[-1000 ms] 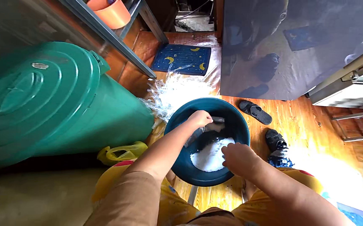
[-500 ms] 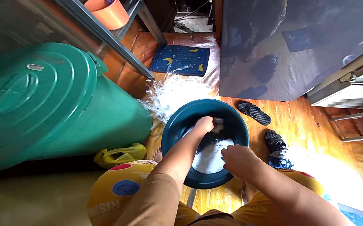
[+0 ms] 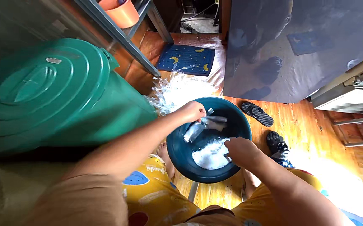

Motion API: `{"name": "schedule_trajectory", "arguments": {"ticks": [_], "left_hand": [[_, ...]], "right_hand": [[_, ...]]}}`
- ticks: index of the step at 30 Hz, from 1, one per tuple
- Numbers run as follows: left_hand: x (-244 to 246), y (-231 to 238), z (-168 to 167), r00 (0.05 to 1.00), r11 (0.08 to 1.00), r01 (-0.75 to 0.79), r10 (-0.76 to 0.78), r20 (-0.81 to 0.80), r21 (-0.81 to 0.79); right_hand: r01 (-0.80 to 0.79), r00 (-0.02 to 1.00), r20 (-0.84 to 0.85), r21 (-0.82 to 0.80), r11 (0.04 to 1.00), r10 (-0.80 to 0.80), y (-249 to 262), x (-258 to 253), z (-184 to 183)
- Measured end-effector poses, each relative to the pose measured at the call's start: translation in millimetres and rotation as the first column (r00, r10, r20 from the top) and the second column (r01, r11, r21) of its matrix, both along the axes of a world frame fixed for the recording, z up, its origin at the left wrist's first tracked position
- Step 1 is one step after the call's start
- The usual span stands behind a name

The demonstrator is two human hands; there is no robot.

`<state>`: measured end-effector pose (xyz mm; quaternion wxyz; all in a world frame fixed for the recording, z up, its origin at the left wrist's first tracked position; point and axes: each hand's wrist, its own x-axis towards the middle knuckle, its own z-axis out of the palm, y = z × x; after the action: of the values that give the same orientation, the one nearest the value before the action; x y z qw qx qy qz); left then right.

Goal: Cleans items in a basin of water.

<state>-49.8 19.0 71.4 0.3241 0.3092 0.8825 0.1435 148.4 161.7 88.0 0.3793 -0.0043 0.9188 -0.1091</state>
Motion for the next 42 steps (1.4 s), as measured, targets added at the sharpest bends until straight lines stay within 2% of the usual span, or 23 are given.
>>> {"name": "schedule_trajectory", "arguments": {"ticks": [3,5,7,9,11,13,18,23,27,32,35,39,42], "left_hand": [[23,-33,45,0.973,0.976,-0.185,0.166,0.163,0.11],[43,-52,56,0.946,0.946,-0.274,0.232,0.226,0.175],[62,-63,54,0.949,0.93,-0.279,0.23,0.216,0.239],[77,-66,47,0.964,0.925,-0.249,0.207,0.167,0.288],[87,-60,43,0.974,0.928,-0.22,0.192,0.122,0.3],[92,-51,46,0.984,0.951,-0.175,0.164,0.064,0.253],[84,-41,54,0.988,0.975,-0.151,0.152,0.007,0.162],[75,-35,18,0.975,0.913,-0.222,0.198,0.103,0.344],[74,-18,16,0.991,0.911,-0.131,0.125,0.041,0.39],[83,-8,10,0.994,0.885,-0.102,0.105,0.019,0.454],[84,-9,11,0.984,0.852,-0.18,0.154,0.093,0.492],[74,-18,5,0.921,0.783,-0.346,0.177,0.347,0.517],[71,-23,4,0.902,0.795,-0.362,0.168,0.397,0.486]], "right_hand": [[0.055,0.993,-0.098,-0.091,0.994,-0.064,4,-6,2],[0.135,0.95,-0.237,-0.278,0.951,-0.204,8,-10,1],[0.198,0.85,-0.328,-0.526,0.827,-0.412,7,-14,-5],[0.238,0.769,-0.265,-0.726,0.645,-0.582,5,-21,-5],[0.298,0.739,-0.104,-0.836,0.461,-0.666,3,-27,-5],[0.339,0.725,-0.013,-0.864,0.373,-0.689,2,-31,-8],[0.323,0.654,-0.129,-0.844,0.429,-0.746,0,-36,-11],[0.297,0.617,-0.253,-0.802,0.518,-0.745,6,-40,-19],[0.276,0.571,-0.325,-0.789,0.549,-0.754,12,-44,-24],[0.277,0.554,-0.377,-0.757,0.592,-0.742,2,-40,-21],[0.325,0.547,-0.289,-0.792,0.517,-0.786,1,-41,-25],[0.418,0.547,0.008,-0.869,0.265,-0.837,6,-41,-19],[0.451,0.581,0.072,-0.858,0.247,-0.81,9,-40,-13]]}}
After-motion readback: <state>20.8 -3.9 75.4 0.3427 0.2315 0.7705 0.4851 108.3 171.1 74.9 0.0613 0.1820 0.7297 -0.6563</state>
